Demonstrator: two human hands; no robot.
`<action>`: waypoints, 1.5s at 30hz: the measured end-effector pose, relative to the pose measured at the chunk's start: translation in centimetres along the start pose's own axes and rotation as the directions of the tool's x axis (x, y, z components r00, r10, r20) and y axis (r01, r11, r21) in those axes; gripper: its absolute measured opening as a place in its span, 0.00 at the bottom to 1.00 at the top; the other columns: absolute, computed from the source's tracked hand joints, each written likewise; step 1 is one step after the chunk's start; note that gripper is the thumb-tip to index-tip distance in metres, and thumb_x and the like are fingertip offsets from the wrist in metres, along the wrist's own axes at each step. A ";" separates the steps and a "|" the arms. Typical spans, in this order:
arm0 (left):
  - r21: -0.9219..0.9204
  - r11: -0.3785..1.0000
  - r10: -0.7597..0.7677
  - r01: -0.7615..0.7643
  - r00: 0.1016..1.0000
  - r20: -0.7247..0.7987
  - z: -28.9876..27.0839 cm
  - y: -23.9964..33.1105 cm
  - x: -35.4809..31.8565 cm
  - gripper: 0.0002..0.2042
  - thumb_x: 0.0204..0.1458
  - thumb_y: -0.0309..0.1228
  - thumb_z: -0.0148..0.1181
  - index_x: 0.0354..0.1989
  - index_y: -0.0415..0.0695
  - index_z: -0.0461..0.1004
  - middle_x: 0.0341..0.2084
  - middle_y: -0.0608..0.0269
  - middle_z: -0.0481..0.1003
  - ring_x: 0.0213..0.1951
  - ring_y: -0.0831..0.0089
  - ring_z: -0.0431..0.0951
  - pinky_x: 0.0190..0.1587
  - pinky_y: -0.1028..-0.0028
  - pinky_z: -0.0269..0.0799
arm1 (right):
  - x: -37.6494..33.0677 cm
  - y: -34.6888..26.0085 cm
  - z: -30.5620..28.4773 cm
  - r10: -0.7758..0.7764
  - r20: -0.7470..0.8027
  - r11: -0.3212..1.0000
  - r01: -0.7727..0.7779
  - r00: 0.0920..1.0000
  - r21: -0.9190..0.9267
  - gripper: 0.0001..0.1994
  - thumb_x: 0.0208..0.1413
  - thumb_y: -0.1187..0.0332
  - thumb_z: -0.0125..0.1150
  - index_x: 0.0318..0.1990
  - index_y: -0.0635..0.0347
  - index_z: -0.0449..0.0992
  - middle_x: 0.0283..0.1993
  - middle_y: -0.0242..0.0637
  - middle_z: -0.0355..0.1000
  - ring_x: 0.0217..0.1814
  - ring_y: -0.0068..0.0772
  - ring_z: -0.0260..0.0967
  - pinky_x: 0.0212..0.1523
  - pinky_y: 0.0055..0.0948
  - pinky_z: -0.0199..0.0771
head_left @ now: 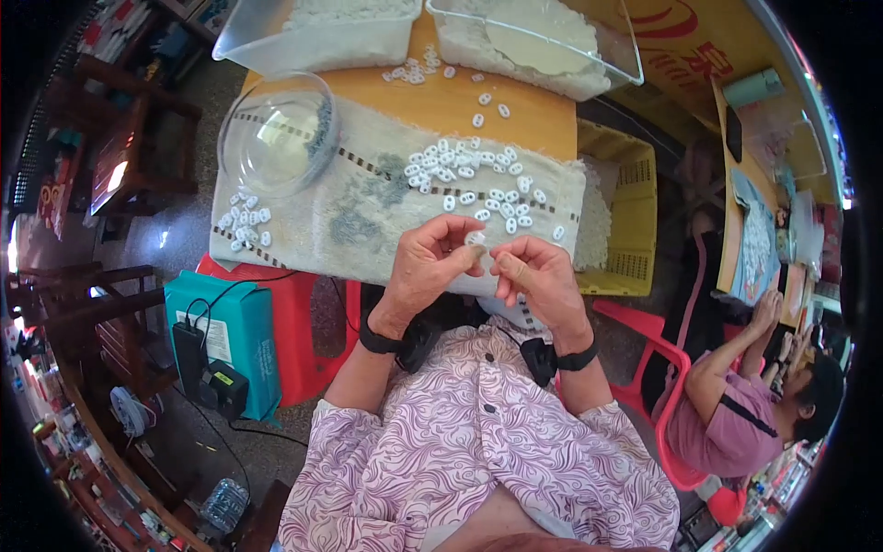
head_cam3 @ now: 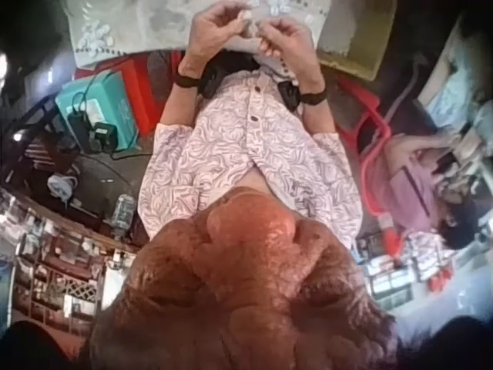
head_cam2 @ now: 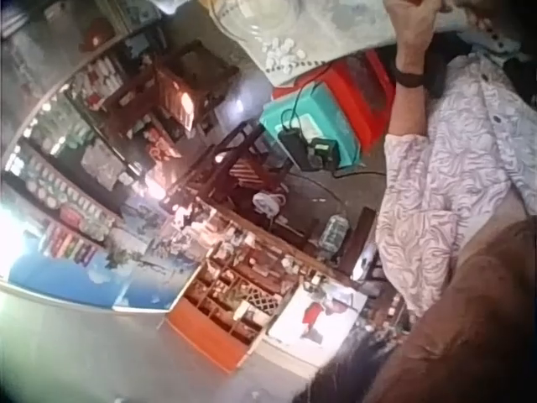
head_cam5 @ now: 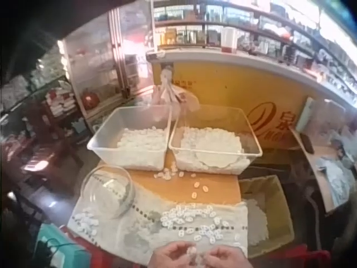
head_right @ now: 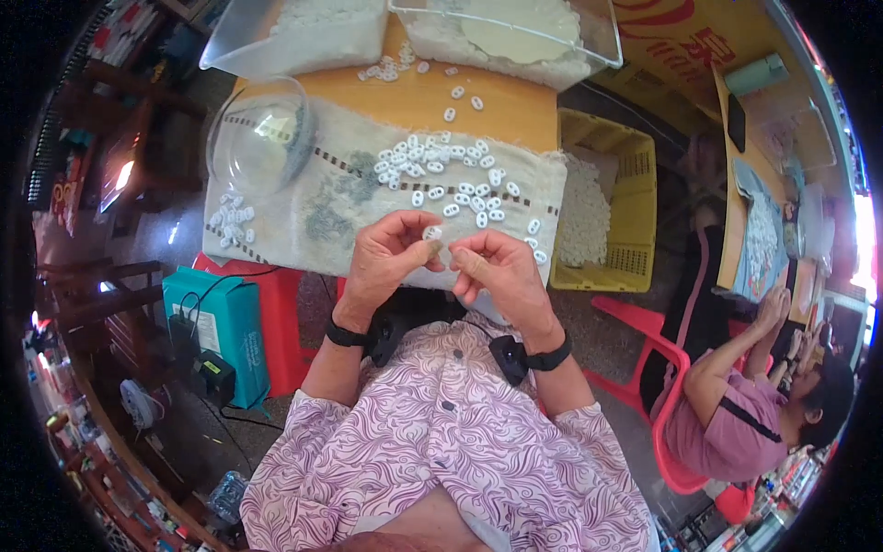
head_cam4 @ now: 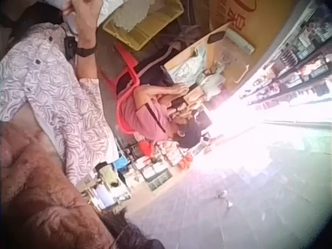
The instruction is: The person picks up white plastic pieces by hand, fits them together, and places the assembled units onto a cloth before dropping them into a plastic container.
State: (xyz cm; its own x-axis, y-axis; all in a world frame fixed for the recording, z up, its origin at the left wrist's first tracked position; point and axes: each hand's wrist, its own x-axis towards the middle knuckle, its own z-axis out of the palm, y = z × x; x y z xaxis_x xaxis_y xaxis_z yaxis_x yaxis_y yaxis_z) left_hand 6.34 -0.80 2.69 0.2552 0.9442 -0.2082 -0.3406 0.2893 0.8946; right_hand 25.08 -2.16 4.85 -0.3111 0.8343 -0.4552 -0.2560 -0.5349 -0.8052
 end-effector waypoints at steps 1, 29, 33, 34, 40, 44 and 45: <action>0.033 0.999 0.002 0.000 0.999 -0.054 -0.3 0.5 0.3 0.12 0.51 0.19 0.57 0.45 0.33 0.72 0.26 0.65 0.75 0.27 0.80 0.76 0.31 0.80 0.76 | 0.1 -0.1 0.0 0.000 -0.007 0.999 0.000 1.000 -0.041 0.08 0.58 0.71 0.58 0.40 0.67 0.73 0.31 0.35 0.73 0.23 0.20 0.71 0.20 0.16 0.70; 0.854 0.422 0.529 -0.303 0.848 0.039 -5.0 4.5 8.3 0.13 0.46 0.20 0.53 0.42 0.33 0.74 0.31 0.53 0.75 0.34 0.58 0.76 0.38 0.66 0.72 | 0.2 0.7 -4.0 -0.483 -0.247 0.687 0.189 0.840 -0.702 0.13 0.49 0.75 0.62 0.44 0.68 0.74 0.31 0.37 0.71 0.26 0.22 0.70 0.25 0.22 0.69; 0.939 0.213 0.501 -0.270 0.855 0.132 -4.2 2.5 6.2 0.19 0.41 0.17 0.50 0.45 0.35 0.70 0.41 0.46 0.69 0.44 0.50 0.68 0.49 0.60 0.65 | 0.3 0.1 -4.1 -0.559 -0.194 0.485 0.128 0.806 -0.865 0.18 0.43 0.74 0.64 0.45 0.68 0.73 0.35 0.43 0.68 0.27 0.30 0.69 0.29 0.29 0.71; 0.938 0.215 0.498 -0.273 0.856 0.135 -4.0 2.1 6.2 0.19 0.41 0.17 0.50 0.45 0.35 0.70 0.41 0.46 0.69 0.44 0.50 0.68 0.49 0.60 0.65 | 0.3 0.2 -4.1 -0.565 -0.193 0.428 0.085 0.802 -0.900 0.19 0.43 0.74 0.64 0.46 0.67 0.73 0.35 0.44 0.68 0.26 0.32 0.69 0.30 0.30 0.71; 0.978 0.068 0.472 -0.195 0.870 0.141 -3.6 0.4 6.0 0.20 0.40 0.16 0.51 0.46 0.36 0.70 0.43 0.47 0.68 0.46 0.49 0.65 0.48 0.60 0.66 | 1.0 1.0 -3.4 -0.499 -0.199 0.358 -0.009 0.844 -0.934 0.22 0.43 0.72 0.65 0.48 0.65 0.71 0.38 0.45 0.65 0.30 0.38 0.70 0.34 0.37 0.71; 0.988 0.020 0.495 -0.155 0.860 0.125 -3.4 0.2 6.2 0.20 0.40 0.16 0.52 0.46 0.35 0.68 0.44 0.45 0.66 0.48 0.48 0.63 0.49 0.61 0.66 | 1.4 0.5 -2.8 -0.485 -0.201 0.353 -0.020 0.851 -0.935 0.21 0.43 0.72 0.64 0.48 0.64 0.71 0.39 0.46 0.64 0.33 0.44 0.71 0.35 0.40 0.71; 0.988 0.009 0.498 -0.152 0.858 0.127 -3.4 0.1 6.3 0.19 0.39 0.16 0.52 0.45 0.35 0.68 0.44 0.45 0.66 0.47 0.48 0.63 0.49 0.61 0.65 | 1.7 0.5 -2.8 -0.475 -0.179 0.320 -0.021 0.861 -0.947 0.20 0.43 0.72 0.64 0.47 0.64 0.71 0.40 0.46 0.64 0.34 0.47 0.71 0.36 0.41 0.71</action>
State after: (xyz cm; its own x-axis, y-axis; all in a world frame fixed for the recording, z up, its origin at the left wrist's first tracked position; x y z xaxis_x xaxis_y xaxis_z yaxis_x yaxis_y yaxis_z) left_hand 4.85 5.68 0.17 0.1646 0.9340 0.3172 0.8525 -0.2965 0.4306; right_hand 27.00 -0.60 2.60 0.0179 0.9968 -0.0777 0.7914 -0.0616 -0.6081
